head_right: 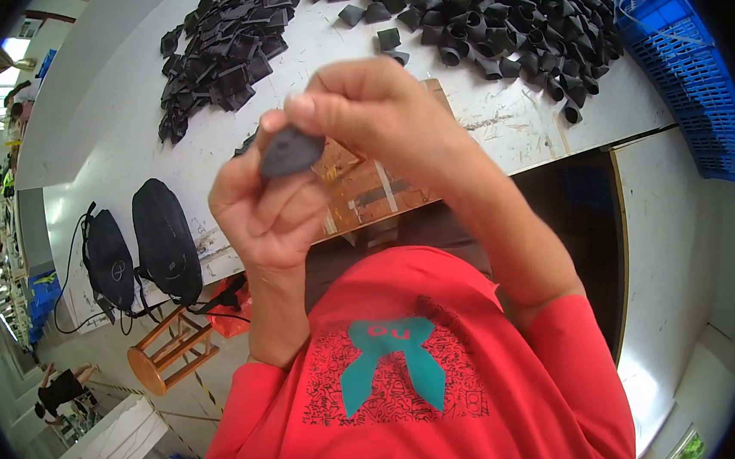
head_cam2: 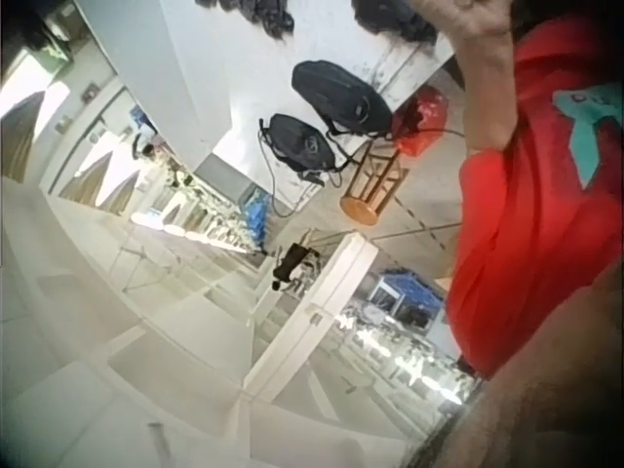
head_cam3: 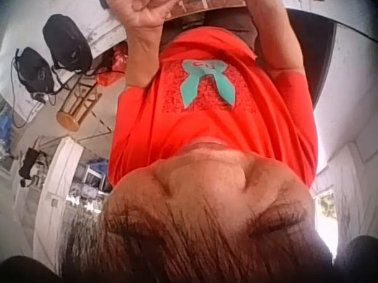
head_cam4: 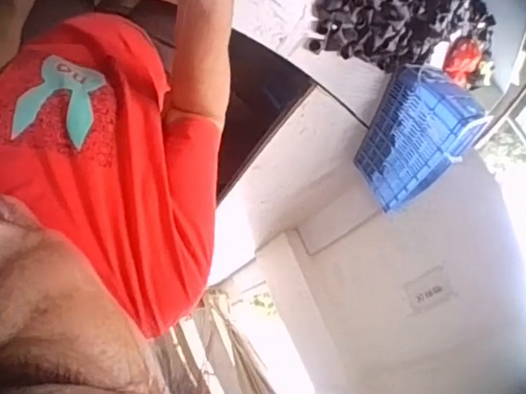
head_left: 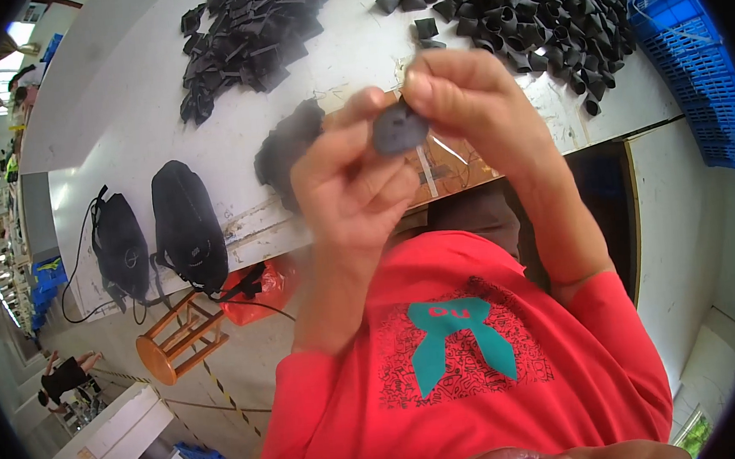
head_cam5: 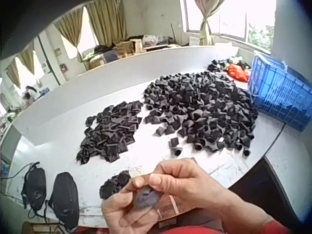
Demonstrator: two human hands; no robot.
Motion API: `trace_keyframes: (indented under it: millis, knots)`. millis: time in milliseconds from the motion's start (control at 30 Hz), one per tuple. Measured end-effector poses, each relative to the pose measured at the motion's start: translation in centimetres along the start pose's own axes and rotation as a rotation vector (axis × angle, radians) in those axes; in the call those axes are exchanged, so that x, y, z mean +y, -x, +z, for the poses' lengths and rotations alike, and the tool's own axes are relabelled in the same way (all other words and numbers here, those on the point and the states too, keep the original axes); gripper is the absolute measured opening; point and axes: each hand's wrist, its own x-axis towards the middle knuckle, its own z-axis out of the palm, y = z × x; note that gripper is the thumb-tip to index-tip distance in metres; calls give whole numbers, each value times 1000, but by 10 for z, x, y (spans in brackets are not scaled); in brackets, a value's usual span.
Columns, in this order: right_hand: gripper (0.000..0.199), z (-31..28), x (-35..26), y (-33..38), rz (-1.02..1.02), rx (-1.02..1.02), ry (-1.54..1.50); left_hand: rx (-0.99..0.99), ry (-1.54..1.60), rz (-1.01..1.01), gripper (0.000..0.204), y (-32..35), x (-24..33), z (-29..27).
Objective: Assembling small black rubber or plastic components by hand at a workbench.
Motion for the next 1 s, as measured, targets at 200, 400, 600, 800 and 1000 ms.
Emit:
trace_keyframes:
  millis: [200,400,600,800,1000]
  knots:
    - [27,-10,44,-8,73,-155,-214,352,-518,227,24,-3,-11,-23]
    - [26,-1,38,10,-490,328,396,49,-1630,877,20,-18,-5,-9]
    - [30,18,27,13,-695,398,712,199,-1069,775,8,-13,-12,-7]
    - [18,18,25,6,-767,489,848,266,-561,622,10,-6,-9,-15]
    - [10,13,42,6,-633,359,583,298,-829,737,7,2,-16,-23]
